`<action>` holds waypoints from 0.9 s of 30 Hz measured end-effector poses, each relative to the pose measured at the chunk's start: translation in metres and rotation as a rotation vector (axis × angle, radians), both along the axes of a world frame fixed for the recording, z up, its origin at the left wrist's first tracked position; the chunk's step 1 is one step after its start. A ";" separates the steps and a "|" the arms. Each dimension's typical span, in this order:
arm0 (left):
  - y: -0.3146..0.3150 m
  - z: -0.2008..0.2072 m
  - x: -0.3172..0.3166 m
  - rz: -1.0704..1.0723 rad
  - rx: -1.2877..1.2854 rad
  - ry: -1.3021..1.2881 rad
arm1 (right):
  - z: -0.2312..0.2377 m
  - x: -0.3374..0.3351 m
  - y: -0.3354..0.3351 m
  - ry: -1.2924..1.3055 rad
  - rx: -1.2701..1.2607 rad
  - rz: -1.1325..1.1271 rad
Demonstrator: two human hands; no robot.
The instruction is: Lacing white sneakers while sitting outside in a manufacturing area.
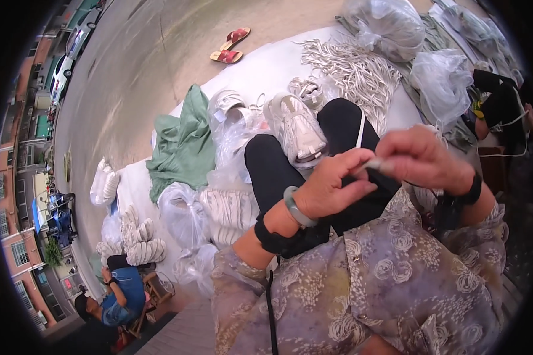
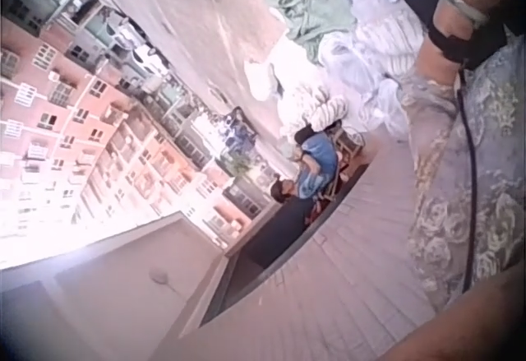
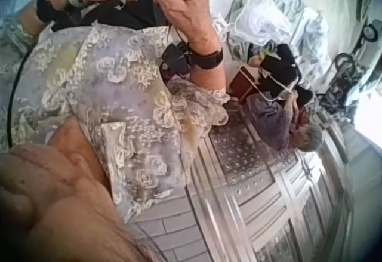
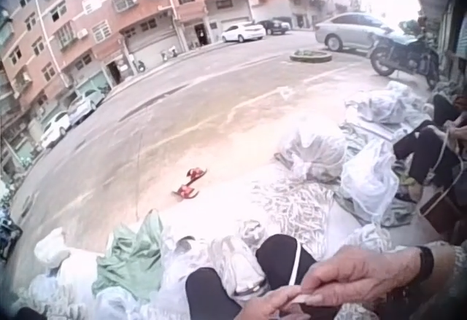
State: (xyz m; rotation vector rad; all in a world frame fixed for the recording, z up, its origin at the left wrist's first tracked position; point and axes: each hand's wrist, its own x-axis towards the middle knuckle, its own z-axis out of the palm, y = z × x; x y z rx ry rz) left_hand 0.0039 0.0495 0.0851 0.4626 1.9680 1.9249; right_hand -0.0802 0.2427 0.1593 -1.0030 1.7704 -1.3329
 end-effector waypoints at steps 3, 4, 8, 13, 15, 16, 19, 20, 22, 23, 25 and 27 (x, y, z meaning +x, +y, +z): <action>-0.024 -0.009 0.018 0.182 -0.152 0.096 | -0.029 -0.032 0.019 0.268 0.016 -0.217; -0.037 -0.013 0.024 0.205 -0.204 0.032 | -0.046 -0.051 0.028 0.403 0.084 -0.267; -0.096 -0.027 0.055 0.345 -0.276 -0.192 | -0.123 -0.144 0.095 0.709 0.401 -0.552; -0.137 -0.034 0.081 0.537 -0.257 -0.381 | -0.187 -0.203 0.164 0.826 0.908 -0.680; -0.133 -0.036 0.077 0.602 -0.323 -0.259 | -0.198 -0.188 0.139 0.764 1.043 -0.591; -0.125 -0.039 0.069 0.620 -0.317 -0.230 | -0.204 -0.176 0.108 0.760 0.990 -0.517; -0.097 -0.047 0.039 0.570 -0.378 -0.060 | -0.198 -0.114 0.001 0.581 0.177 -0.354; -0.086 -0.050 0.028 0.540 -0.415 0.004 | -0.188 -0.092 -0.028 0.422 0.024 -0.179; -0.070 -0.052 0.012 0.506 -0.448 0.083 | -0.165 -0.043 -0.070 0.333 -0.114 -0.082; -0.064 -0.053 0.006 0.481 -0.409 0.125 | -0.154 -0.029 -0.084 0.364 -0.193 -0.051; -0.061 -0.052 0.002 0.451 -0.371 0.159 | -0.135 -0.022 -0.093 0.166 -0.123 0.009; -0.067 -0.051 0.002 0.395 -0.341 -0.184 | -0.128 -0.025 -0.092 -0.022 -0.031 0.088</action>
